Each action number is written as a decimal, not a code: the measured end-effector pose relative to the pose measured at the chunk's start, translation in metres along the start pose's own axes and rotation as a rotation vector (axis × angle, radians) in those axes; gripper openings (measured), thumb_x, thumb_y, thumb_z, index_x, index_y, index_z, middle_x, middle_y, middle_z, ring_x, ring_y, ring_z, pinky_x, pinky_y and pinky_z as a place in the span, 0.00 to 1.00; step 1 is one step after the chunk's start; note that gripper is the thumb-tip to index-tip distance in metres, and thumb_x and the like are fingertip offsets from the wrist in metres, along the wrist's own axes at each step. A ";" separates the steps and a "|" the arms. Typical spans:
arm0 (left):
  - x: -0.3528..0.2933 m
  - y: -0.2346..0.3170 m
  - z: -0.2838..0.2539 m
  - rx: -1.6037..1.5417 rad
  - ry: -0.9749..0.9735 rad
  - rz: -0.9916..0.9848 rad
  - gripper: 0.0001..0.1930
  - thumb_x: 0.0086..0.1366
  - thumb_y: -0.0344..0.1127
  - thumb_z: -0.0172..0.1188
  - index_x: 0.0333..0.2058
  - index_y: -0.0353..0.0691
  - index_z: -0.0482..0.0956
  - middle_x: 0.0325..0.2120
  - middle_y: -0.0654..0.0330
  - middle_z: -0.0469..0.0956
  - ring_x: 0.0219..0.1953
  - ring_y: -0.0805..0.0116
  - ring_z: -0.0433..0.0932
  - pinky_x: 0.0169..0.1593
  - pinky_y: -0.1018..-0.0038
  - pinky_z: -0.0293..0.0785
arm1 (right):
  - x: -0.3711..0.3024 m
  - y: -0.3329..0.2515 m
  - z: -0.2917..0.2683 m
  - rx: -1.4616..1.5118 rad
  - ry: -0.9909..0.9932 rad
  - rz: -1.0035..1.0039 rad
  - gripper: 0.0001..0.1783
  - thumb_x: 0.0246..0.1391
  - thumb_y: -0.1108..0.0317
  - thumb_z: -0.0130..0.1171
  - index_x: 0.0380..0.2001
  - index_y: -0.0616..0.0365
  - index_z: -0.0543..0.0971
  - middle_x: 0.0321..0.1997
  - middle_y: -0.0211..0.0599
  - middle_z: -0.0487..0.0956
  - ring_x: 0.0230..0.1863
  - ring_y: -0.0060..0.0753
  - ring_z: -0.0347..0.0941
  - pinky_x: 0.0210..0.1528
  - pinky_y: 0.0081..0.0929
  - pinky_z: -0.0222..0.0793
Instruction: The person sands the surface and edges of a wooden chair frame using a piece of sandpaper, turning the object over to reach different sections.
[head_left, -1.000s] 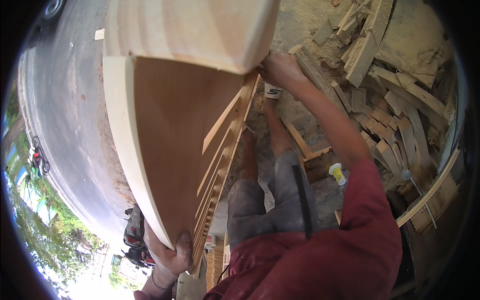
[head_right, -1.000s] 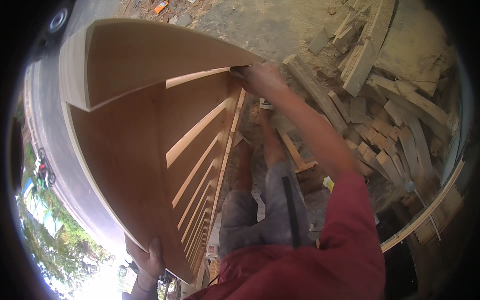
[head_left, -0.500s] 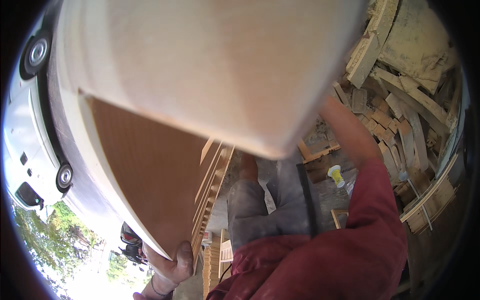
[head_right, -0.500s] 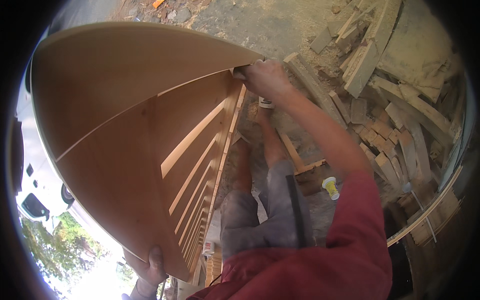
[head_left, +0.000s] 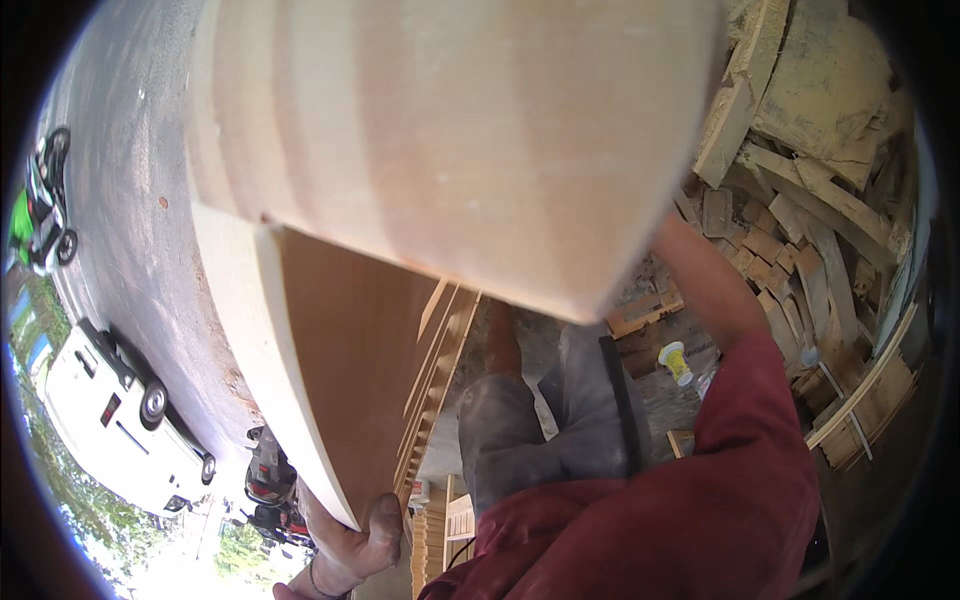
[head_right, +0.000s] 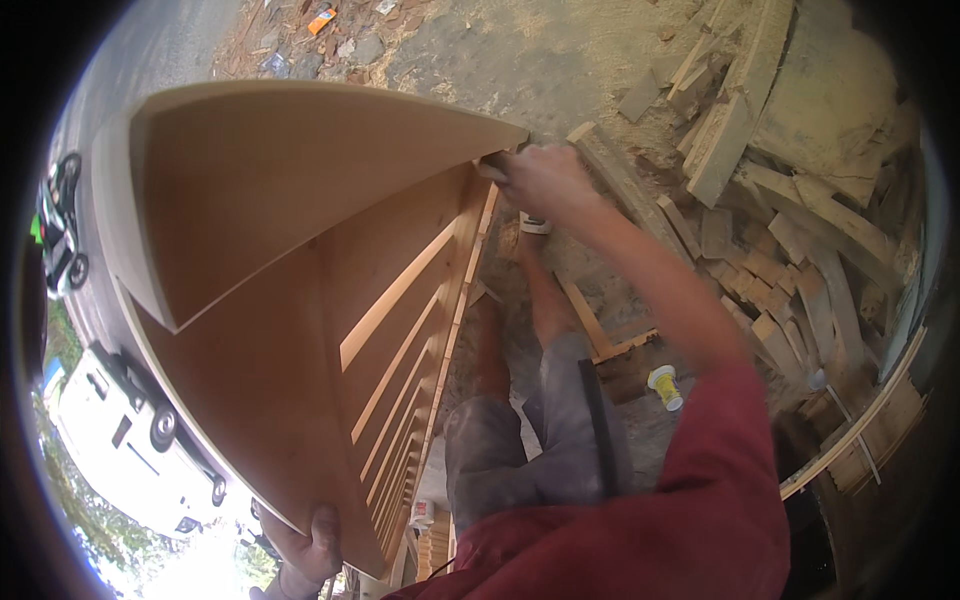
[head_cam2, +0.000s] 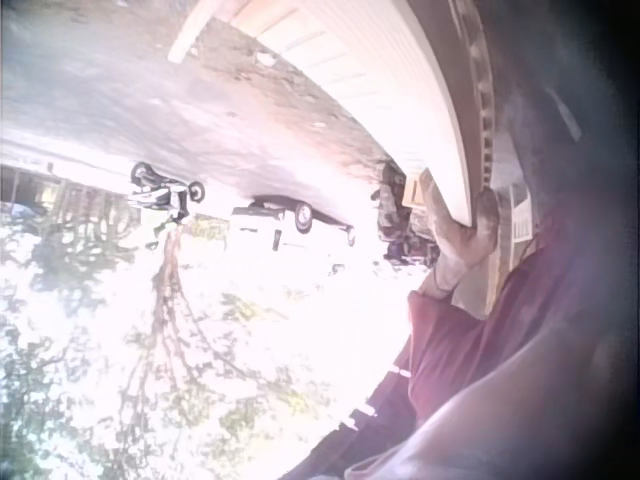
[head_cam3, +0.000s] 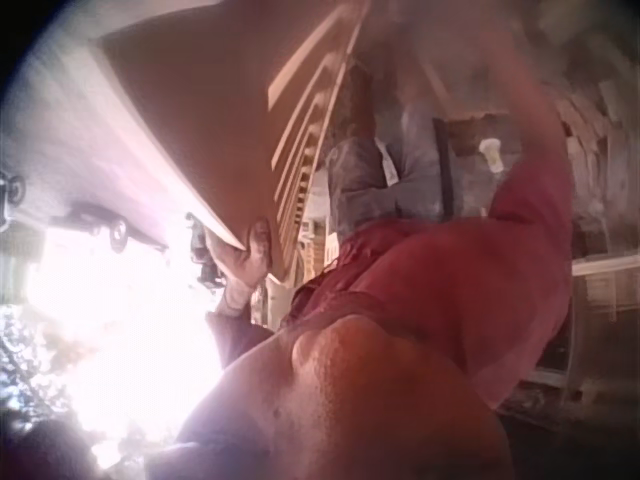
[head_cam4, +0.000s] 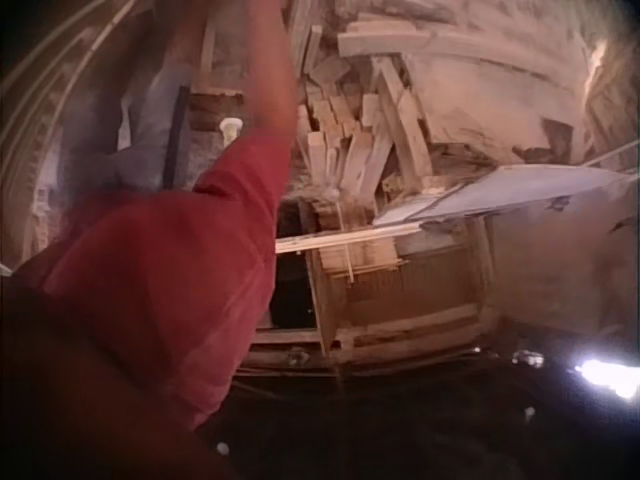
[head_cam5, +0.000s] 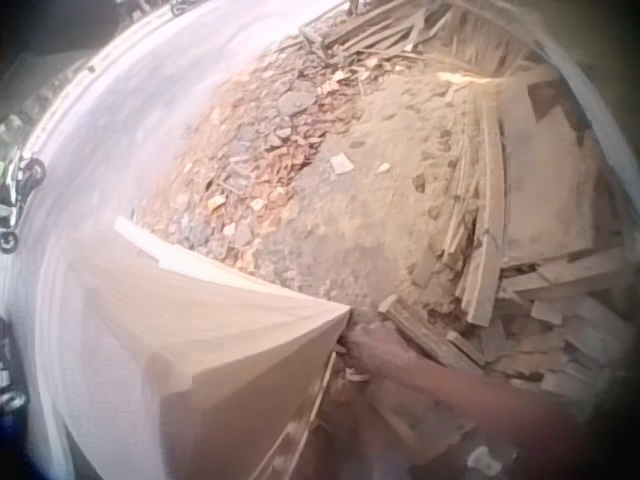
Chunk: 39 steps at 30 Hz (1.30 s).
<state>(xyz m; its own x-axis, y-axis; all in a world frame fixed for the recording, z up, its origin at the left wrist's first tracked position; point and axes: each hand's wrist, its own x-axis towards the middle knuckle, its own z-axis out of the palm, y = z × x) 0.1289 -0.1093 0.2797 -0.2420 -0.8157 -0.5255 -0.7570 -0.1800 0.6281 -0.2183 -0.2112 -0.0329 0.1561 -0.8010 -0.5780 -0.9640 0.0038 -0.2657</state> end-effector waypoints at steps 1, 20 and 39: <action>0.001 -0.003 -0.003 -0.014 -0.048 -0.009 0.31 0.61 0.40 0.61 0.55 0.23 0.64 0.46 0.42 0.70 0.44 0.49 0.74 0.47 0.57 0.70 | 0.004 0.007 0.010 0.028 0.058 -0.043 0.20 0.63 0.52 0.51 0.59 0.31 0.70 0.31 0.42 0.82 0.35 0.45 0.83 0.34 0.42 0.78; 0.008 0.007 0.002 -0.032 -0.031 -0.042 0.27 0.54 0.33 0.59 0.51 0.25 0.67 0.40 0.44 0.69 0.40 0.52 0.72 0.45 0.58 0.70 | 0.006 -0.005 0.002 -0.002 0.050 -0.034 0.17 0.60 0.55 0.55 0.52 0.41 0.75 0.32 0.48 0.83 0.33 0.52 0.82 0.33 0.45 0.77; 0.004 0.014 0.005 -0.159 -0.004 -0.067 0.35 0.63 0.44 0.62 0.61 0.27 0.59 0.50 0.49 0.69 0.52 0.60 0.70 0.56 0.64 0.67 | -0.001 -0.007 0.013 0.141 0.204 -0.012 0.16 0.59 0.57 0.55 0.51 0.36 0.79 0.35 0.44 0.83 0.36 0.50 0.82 0.39 0.45 0.78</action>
<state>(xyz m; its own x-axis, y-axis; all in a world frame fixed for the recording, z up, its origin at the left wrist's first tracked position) 0.1147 -0.1125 0.2832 -0.1972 -0.7966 -0.5714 -0.6660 -0.3188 0.6744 -0.2093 -0.2024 -0.0402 0.1071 -0.9055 -0.4105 -0.9207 0.0655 -0.3846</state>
